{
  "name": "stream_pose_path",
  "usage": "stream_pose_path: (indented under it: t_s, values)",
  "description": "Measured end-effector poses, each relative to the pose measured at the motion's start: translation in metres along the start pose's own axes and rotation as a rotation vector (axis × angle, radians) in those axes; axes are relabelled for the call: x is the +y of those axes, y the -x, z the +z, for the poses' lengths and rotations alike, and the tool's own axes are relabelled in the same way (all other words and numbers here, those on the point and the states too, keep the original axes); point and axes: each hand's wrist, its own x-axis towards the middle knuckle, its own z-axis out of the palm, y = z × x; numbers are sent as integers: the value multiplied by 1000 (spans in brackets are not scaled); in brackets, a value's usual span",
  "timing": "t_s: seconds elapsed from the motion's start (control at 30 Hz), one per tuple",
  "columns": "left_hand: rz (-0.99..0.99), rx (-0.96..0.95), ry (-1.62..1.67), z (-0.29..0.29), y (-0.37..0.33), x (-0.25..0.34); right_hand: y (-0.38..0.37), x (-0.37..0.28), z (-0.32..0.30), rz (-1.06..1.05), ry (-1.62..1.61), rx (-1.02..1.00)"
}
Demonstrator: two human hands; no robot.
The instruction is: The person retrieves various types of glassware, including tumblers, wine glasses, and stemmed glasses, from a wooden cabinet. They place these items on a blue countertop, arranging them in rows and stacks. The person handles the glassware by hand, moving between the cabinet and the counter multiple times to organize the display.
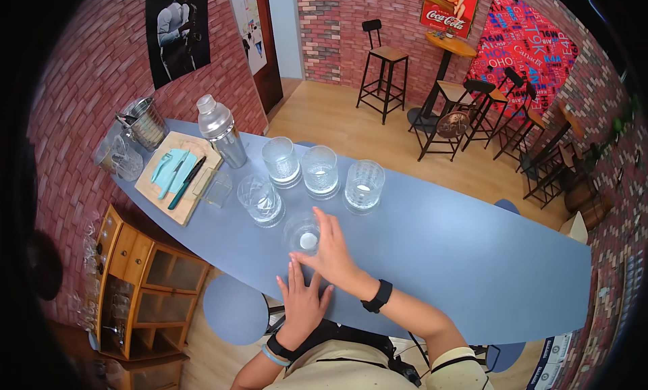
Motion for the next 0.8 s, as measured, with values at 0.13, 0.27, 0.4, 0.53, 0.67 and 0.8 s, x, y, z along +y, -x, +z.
stream_pose_path:
  t_s: [0.13,0.27,0.4,0.53,0.67,0.8]
  values:
    - [-26,-4,3,0,-1,1,-9,4,-8,-33,13,-65]
    - [-47,-11,2,1,-1,2,-4,4,-5,-78,24,-37]
    - [-51,-10,5,2,0,3,-3,3,-2,-94,16,9]
    - [-64,-30,-22,-2,0,6,-4,7,1,-110,44,30]
    - [-59,-29,35,-3,-1,9,-8,12,-2,-112,52,-31]
    - [-69,-21,31,-6,-2,8,-13,11,-11,-97,13,-132]
